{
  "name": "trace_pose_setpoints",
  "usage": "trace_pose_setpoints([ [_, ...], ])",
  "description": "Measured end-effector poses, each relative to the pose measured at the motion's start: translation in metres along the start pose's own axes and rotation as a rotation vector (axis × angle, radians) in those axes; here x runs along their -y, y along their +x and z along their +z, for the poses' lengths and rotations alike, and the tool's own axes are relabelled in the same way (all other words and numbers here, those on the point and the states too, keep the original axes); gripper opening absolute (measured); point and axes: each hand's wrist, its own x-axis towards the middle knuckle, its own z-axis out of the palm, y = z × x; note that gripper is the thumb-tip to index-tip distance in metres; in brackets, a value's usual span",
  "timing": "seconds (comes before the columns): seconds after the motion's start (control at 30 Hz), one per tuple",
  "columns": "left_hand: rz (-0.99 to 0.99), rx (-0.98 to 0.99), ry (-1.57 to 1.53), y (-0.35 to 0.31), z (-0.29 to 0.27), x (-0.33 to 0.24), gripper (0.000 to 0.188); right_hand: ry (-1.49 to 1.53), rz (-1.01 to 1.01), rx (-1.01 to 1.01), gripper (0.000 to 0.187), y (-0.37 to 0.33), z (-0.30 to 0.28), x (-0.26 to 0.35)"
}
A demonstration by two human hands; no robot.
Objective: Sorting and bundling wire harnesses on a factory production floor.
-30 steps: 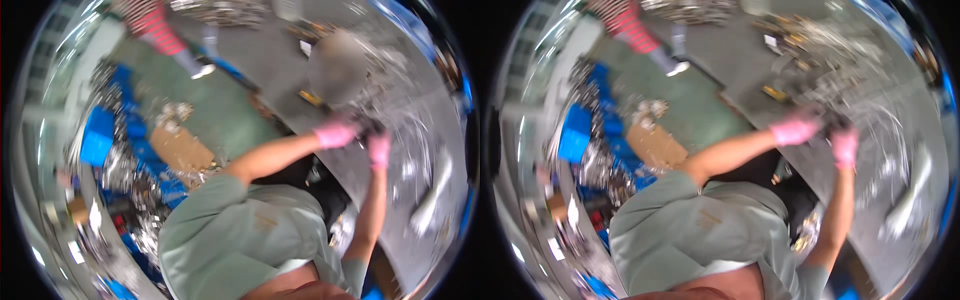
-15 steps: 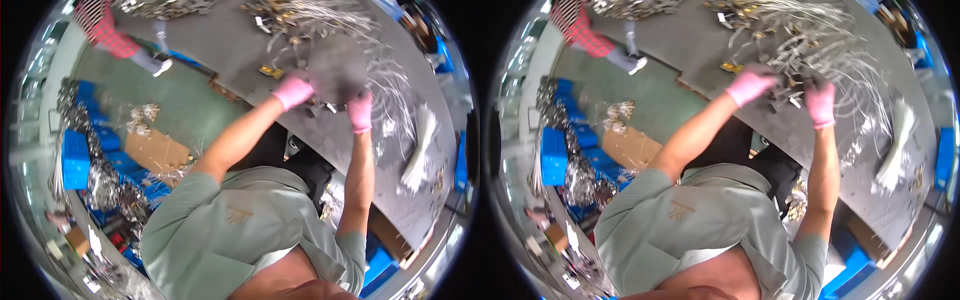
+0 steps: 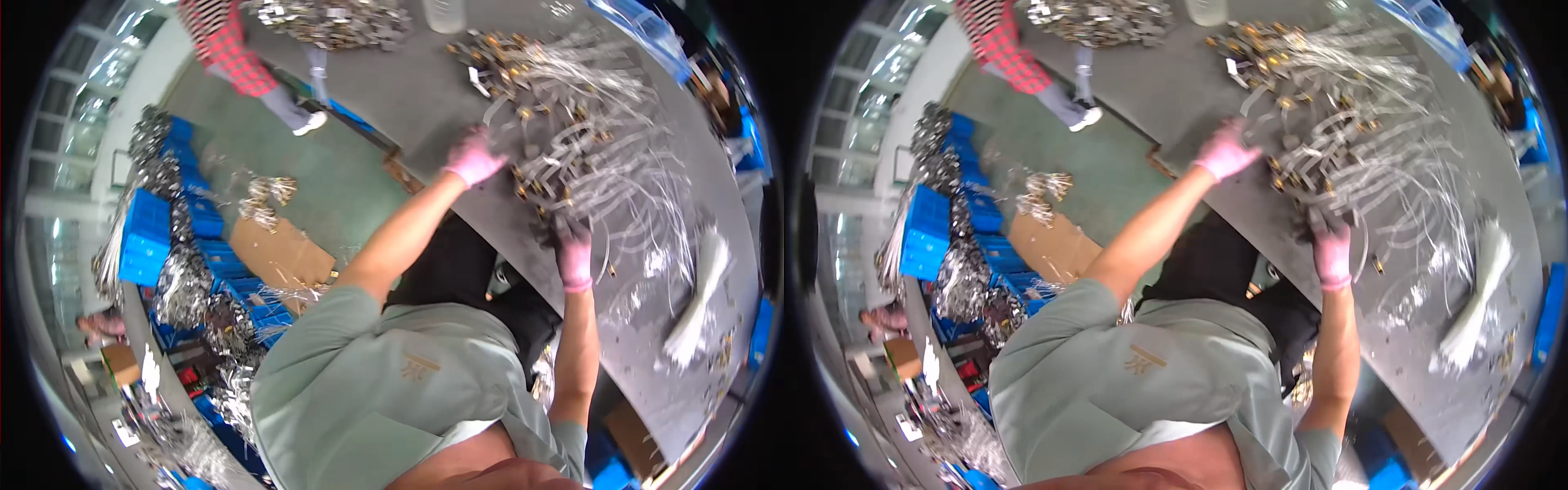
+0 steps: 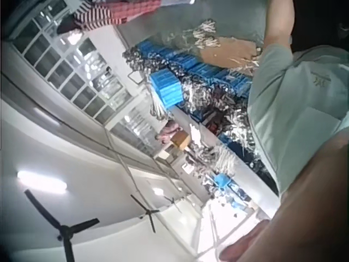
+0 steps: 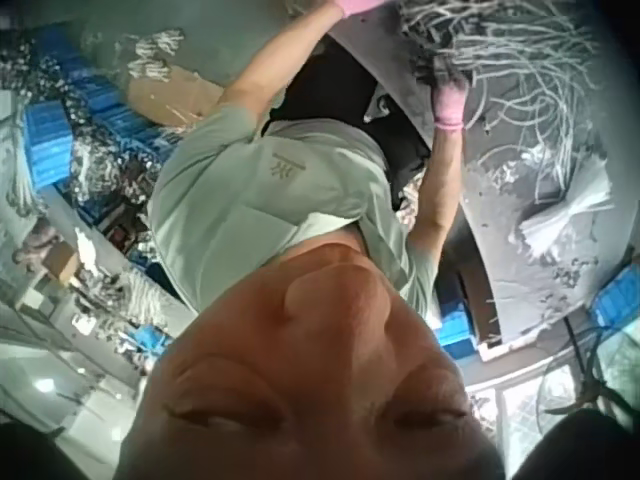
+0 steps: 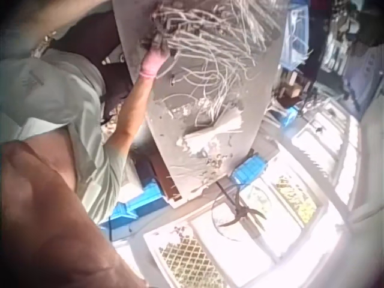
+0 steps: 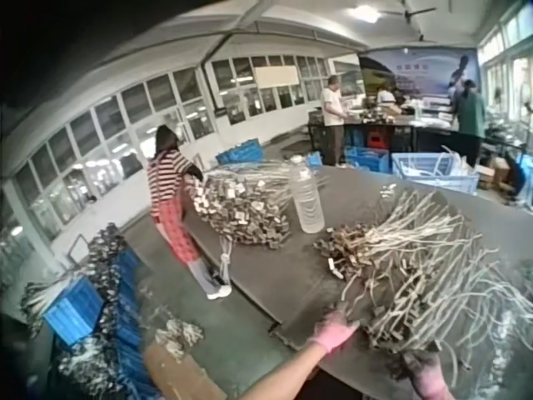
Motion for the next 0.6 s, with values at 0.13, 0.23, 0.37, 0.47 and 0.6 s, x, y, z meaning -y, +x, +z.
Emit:
trace_pose_setpoints([
  [0.13,0.036,0.058,0.01,0.022,-0.001,0.025,0.037,0.066,-0.005,0.1,0.03,-0.002,0.025,-0.003],
  [0.23,0.083,0.093,0.085,0.029,-0.01,0.028,0.024,0.065,0.087,0.073,0.027,0.0,0.036,0.001],
  [0.37,0.078,0.08,0.069,0.034,-0.028,0.021,0.025,0.106,0.101,0.092,0.032,0.013,0.047,-0.011],
  [0.47,0.28,-0.018,0.062,0.04,-0.008,0.056,0.023,0.145,0.122,0.181,0.033,0.024,0.07,-0.013],
  [0.6,-0.247,0.236,-1.121,0.029,-0.02,0.036,0.018,0.166,0.151,0.216,0.035,0.028,0.077,-0.024],
])
